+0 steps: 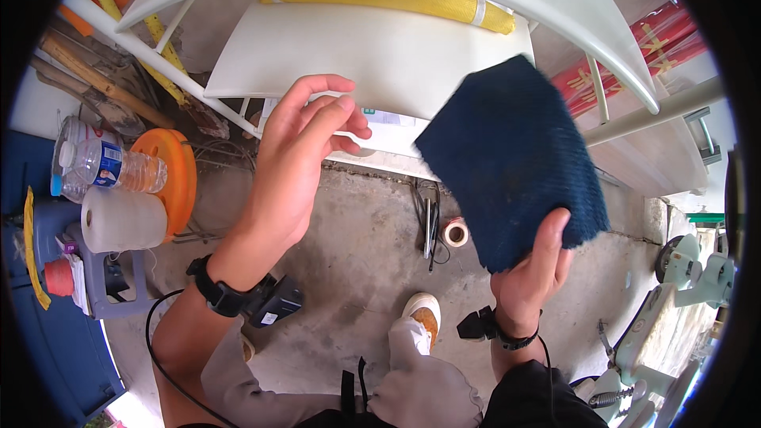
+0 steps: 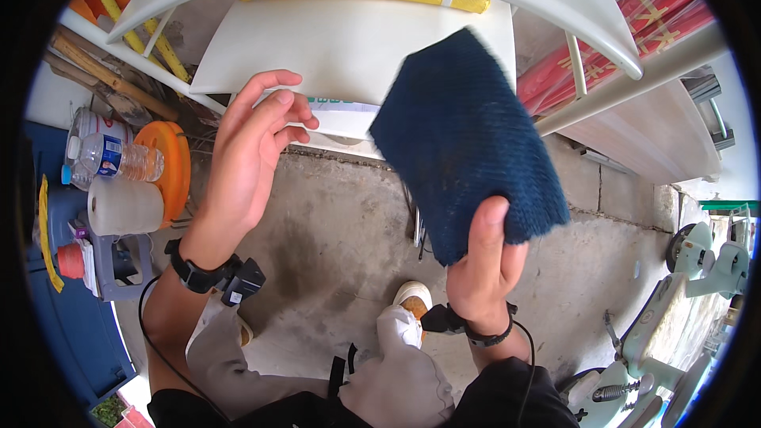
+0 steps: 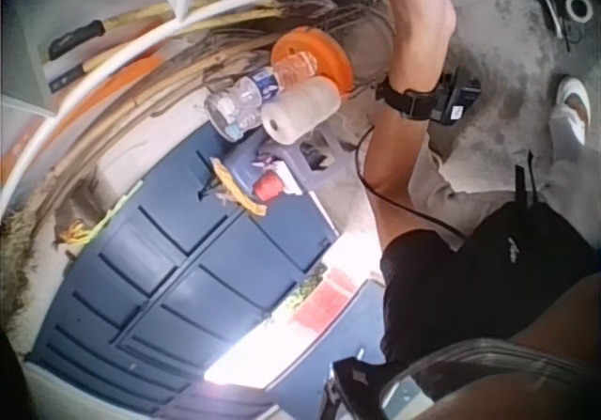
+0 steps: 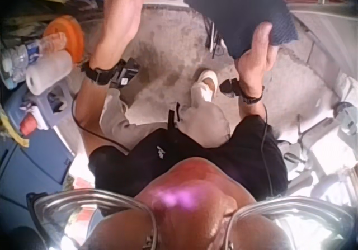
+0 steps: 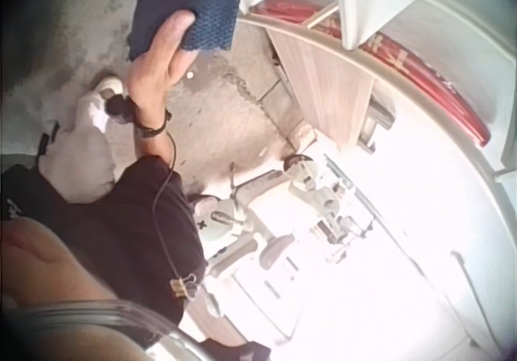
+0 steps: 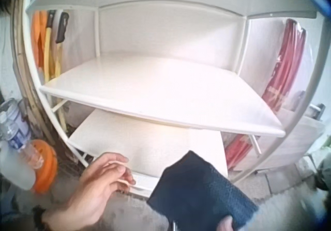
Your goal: The person washes a cloth in a basin, wipes the surfaces of a white metal shelving unit by hand, and organizes papers and a yellow roll on the shelves.
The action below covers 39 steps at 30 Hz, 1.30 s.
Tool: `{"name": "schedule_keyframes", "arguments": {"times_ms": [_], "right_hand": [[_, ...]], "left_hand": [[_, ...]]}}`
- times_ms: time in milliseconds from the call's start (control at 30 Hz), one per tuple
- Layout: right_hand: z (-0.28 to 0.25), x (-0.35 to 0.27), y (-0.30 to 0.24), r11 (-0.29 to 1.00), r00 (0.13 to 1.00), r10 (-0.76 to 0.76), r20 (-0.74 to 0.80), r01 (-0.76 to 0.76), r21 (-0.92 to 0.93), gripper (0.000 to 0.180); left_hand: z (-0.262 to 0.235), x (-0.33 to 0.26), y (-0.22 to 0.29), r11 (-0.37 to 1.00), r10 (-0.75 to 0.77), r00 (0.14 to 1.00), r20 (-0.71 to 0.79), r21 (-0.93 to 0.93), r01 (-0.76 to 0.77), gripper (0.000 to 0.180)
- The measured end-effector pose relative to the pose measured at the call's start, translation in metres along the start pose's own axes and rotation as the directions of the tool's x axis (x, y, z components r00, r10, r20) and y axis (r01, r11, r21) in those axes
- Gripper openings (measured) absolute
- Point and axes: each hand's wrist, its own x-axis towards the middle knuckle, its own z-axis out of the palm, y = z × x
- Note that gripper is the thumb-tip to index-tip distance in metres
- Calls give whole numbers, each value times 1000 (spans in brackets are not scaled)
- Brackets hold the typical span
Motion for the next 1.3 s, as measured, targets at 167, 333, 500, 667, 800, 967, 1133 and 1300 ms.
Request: {"name": "schedule_keyframes", "arguments": {"times_ms": [167,333,500,667,800,967,1133,1300], "right_hand": [[13,55,6,403,844,-485,231,450,-797,57],[7,101,27,61,886,-144,442,453,-889,81],[4,105,20,87,879,-197,435,457,-885,69],[0,104,27,-16,905,-91,415,415,-910,57],[7,114,16,-5,906,-49,421,421,-907,58],[38,128,16,94,880,23,475,471,-877,59],[76,147,36,90,837,23,547,544,-835,60],[105,155,46,79,811,-4,585,584,-808,59]], "left_hand": [[3,-18,-9,988,47,996,73,147,-57,21],[26,-8,-11,744,390,881,268,471,-473,15],[69,54,-24,91,600,546,585,628,-773,33],[85,92,-56,-115,478,499,723,615,-780,50],[76,97,-54,-60,515,516,685,629,-775,54],[46,109,-50,-35,496,570,654,671,-740,57],[2,118,-32,-64,422,641,641,727,-684,59],[-30,127,-22,-88,407,661,630,748,-658,58]]}}
